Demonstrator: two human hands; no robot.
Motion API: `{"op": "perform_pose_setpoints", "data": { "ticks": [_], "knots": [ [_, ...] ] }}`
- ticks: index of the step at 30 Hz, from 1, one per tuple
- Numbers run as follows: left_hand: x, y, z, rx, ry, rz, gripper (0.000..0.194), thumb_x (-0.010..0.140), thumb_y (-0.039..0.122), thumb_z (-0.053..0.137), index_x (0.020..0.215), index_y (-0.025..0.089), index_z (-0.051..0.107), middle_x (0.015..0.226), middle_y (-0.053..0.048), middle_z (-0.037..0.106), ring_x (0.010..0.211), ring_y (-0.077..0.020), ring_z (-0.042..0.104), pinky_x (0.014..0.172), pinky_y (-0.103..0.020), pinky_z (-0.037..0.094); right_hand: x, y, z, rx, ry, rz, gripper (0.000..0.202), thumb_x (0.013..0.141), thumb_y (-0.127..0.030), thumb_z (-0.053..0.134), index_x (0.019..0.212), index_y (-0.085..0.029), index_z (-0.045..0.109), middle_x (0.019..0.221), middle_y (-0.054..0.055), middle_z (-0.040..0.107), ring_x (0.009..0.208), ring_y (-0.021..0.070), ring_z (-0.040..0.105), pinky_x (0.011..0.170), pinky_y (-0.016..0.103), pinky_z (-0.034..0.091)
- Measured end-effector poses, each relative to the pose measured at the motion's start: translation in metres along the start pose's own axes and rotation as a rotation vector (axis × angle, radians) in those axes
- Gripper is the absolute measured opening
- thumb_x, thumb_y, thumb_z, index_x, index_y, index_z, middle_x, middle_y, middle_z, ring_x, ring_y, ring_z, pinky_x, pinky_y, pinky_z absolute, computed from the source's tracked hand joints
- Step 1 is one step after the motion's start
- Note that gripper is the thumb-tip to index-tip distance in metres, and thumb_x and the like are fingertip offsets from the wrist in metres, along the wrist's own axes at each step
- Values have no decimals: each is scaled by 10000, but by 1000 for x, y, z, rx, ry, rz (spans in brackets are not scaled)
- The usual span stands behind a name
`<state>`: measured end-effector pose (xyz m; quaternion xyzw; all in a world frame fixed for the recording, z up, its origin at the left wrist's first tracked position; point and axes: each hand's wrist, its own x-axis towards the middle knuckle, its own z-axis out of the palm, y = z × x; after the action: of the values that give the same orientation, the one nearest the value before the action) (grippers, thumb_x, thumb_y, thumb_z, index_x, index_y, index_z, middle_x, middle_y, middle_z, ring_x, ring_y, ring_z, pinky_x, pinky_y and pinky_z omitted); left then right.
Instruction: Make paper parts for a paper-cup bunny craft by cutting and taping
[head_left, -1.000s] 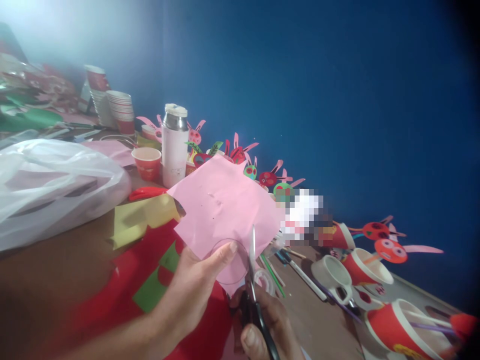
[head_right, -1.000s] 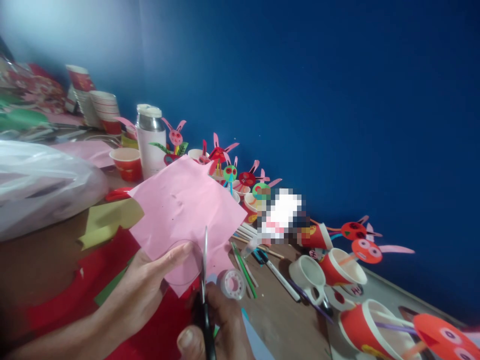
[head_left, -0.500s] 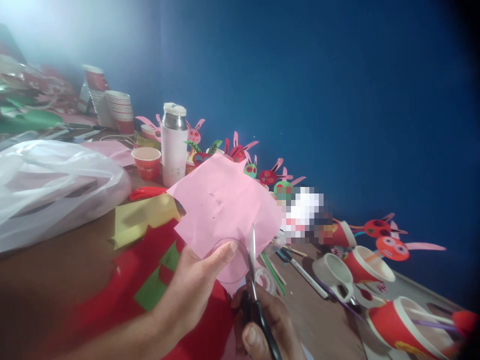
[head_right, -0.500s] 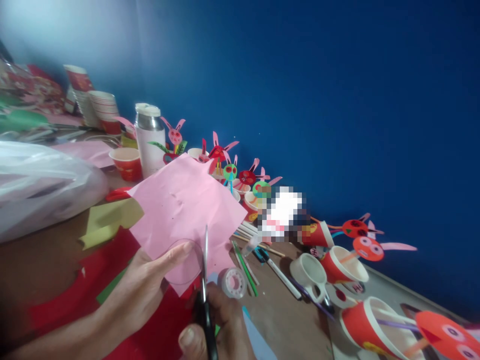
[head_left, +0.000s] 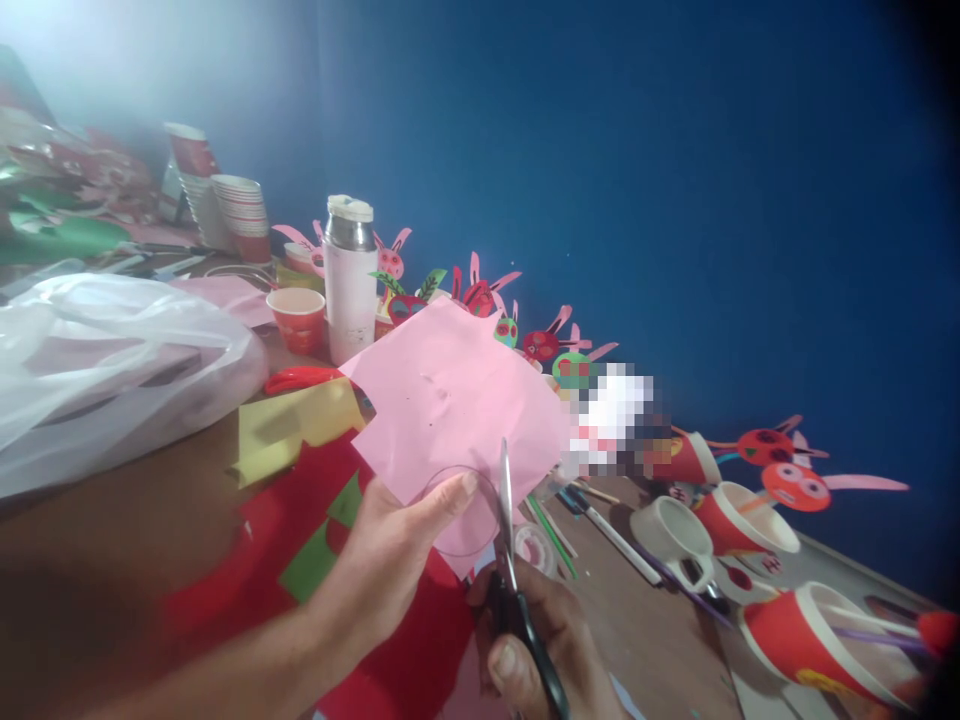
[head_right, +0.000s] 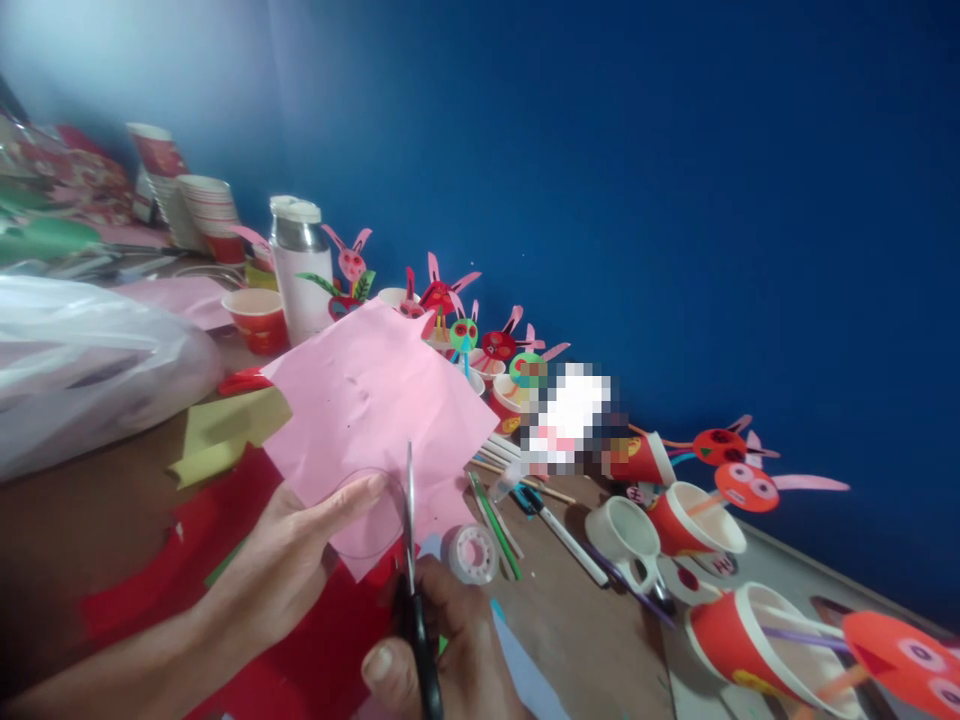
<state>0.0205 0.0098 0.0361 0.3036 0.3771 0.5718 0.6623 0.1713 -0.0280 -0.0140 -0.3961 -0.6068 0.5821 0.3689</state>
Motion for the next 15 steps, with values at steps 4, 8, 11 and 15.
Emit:
{"op": "perform_pose_setpoints", "data": {
  "ticks": [4, 8, 11, 15],
  "knots": [
    [-2, 1, -1, 32, -24, 23, 151, 751, 274, 657, 813, 143, 702, 796, -49, 687, 712, -188, 630, 709, -302, 507, -1, -3, 3, 3, 36, 11, 493, 705, -623, 592, 919, -181, 549, 562, -45, 394, 489, 97, 344, 445, 232, 263],
    [-3, 4, -1, 58, -78, 16, 147, 772, 295, 639, 775, 152, 671, 762, -32, 655, 715, -182, 614, 700, -301, 501, -1, -6, 2, 2, 64, -16, 476, 703, -616, 594, 907, -187, 562, 614, -16, 441, 523, 113, 372, 463, 235, 316],
    [-2, 5, -2, 78, -66, 9, 136, 759, 287, 653, 780, 153, 662, 771, -36, 655, 739, -186, 615, 718, -297, 491, -1, -8, 1, -36, 94, -35, 480, 701, -606, 606, 924, -182, 577, 661, 11, 489, 540, 126, 421, 476, 244, 367],
    [-1, 7, -1, 93, -69, 15, 138, 750, 294, 652, 744, 156, 664, 716, -28, 649, 678, -179, 609, 686, -293, 496, -1, -8, 0, -33, 85, -26, 457, 709, -597, 602, 904, -184, 576, 607, -8, 466, 495, 117, 414, 440, 232, 354]
  ]
}}
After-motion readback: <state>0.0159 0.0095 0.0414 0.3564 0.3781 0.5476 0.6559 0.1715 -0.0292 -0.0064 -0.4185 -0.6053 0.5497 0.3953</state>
